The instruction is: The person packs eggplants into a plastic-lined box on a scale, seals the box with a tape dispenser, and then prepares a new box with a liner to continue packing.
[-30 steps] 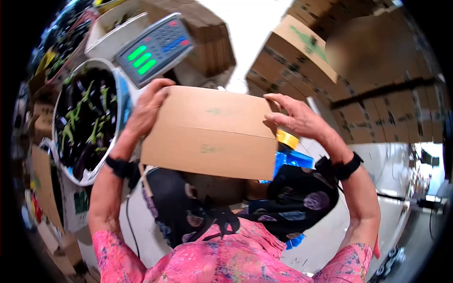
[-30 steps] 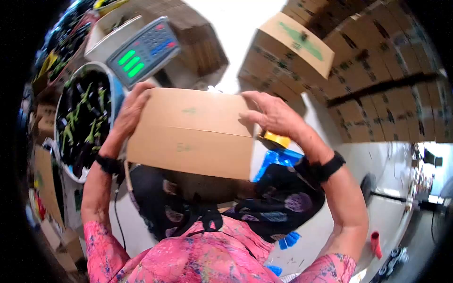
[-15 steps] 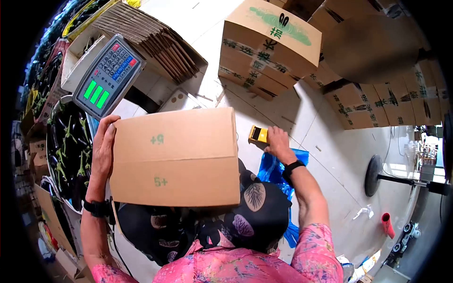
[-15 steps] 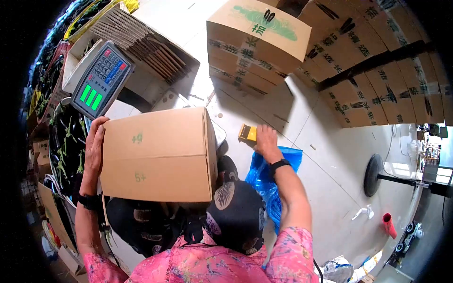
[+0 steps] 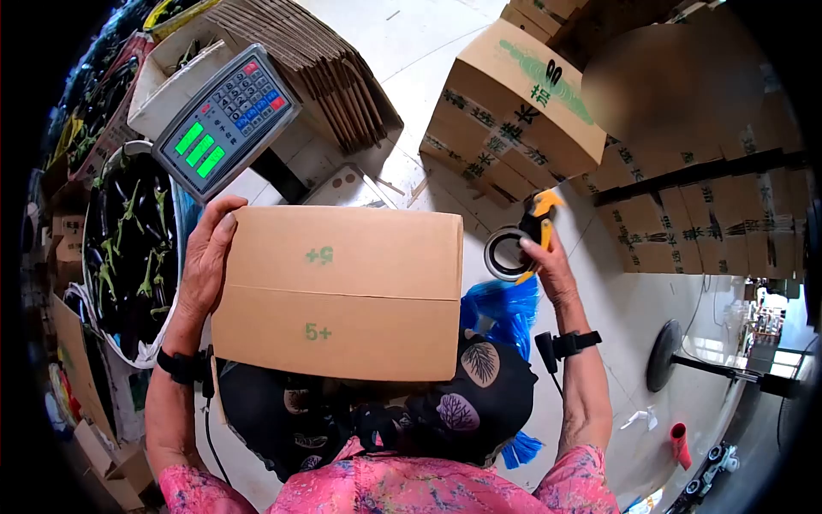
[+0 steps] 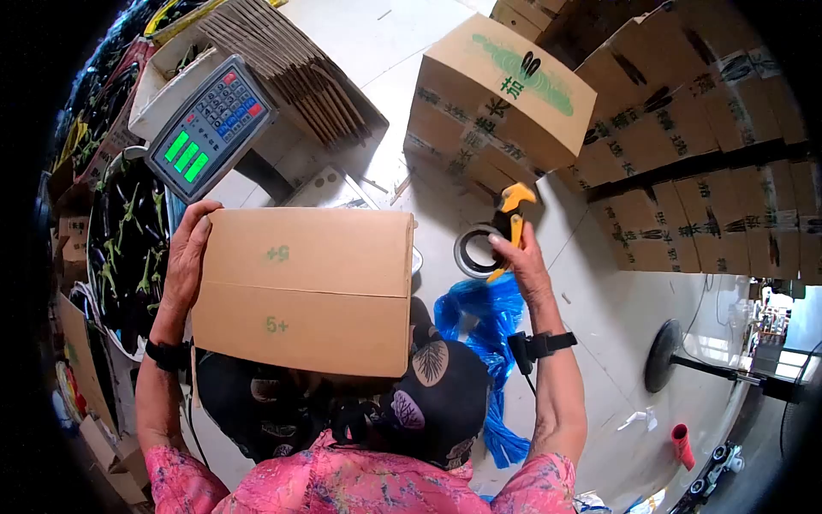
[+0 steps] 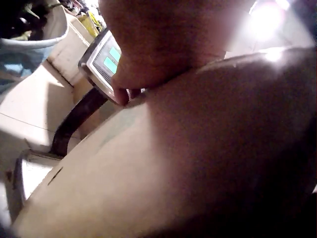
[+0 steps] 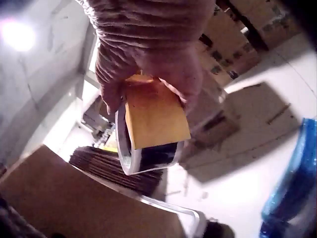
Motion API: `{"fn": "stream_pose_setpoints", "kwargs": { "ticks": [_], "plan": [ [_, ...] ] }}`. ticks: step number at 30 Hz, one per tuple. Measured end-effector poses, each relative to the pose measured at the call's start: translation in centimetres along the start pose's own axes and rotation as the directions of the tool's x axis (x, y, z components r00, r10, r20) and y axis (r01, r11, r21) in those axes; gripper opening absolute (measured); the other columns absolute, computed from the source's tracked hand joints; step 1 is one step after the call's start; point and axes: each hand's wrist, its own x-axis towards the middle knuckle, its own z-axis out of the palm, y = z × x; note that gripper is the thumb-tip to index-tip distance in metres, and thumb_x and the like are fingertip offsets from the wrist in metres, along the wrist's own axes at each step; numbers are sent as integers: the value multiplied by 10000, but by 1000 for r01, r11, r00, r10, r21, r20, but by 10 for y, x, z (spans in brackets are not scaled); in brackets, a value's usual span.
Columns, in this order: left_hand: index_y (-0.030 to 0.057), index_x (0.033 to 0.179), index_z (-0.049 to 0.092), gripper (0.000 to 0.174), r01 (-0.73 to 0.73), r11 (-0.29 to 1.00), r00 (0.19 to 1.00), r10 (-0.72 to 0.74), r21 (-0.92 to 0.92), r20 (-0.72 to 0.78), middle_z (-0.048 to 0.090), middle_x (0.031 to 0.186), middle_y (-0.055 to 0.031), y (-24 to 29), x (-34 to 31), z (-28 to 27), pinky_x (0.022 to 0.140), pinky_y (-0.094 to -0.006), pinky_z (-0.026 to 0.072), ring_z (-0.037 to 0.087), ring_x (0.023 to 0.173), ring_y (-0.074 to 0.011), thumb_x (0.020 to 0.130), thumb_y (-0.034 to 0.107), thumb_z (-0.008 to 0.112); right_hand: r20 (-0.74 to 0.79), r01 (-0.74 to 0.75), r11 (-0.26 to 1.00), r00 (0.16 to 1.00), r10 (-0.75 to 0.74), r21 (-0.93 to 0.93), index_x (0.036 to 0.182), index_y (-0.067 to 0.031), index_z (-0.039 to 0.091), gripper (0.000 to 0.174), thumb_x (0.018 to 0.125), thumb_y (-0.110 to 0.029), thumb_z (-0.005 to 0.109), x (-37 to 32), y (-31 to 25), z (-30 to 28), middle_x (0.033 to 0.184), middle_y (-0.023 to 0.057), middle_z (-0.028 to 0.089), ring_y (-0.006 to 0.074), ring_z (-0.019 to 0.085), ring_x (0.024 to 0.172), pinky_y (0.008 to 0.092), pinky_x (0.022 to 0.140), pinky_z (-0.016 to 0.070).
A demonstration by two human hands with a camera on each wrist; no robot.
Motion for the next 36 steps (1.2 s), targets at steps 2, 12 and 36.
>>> {"fn": "stream_pose_setpoints", "kwargs": {
  "ticks": [2, 12, 36],
  "plan": [
    [32, 1222, 563, 256, -45, 999, 999, 45, -7, 3, 587, 1023, 12, -4, 1, -1, 793, -188, 442, 526, 894, -46, 1058, 212, 484, -40, 153, 900, 982, -186, -409, 1120, -81, 509, 499, 770, -304, 785, -12, -47, 9, 917, 84, 634, 215, 634, 831, 328, 769, 511],
    [2, 1185, 590, 243, -209, 972, 978, 211, 109, -4, 597, 1098, -87, -15, 1, -11, 942, -293, 442, 571, 1049, -170, 1013, 152, 505, 238, 418, 837, 905, -352, -353, 1228, -48, 471, 658, 696, -144, 845, -104, -185, 124, 1148, 85, 613, 178, 606, 1056, 306, 938, 487],
    [-26, 1074, 617, 342, 152, 963, 980, -175, 223, 91, 691, 828, -111, -19, -132, -66, 635, -311, 533, 651, 662, -161, 868, 233, 704, 678, 717, 508, 668, -306, -477, 1244, -46, 418, 665, 743, -149, 843, -102, -172, 237, 1150, 122, 643, 203, 661, 1042, 343, 913, 537]
  ]
}}
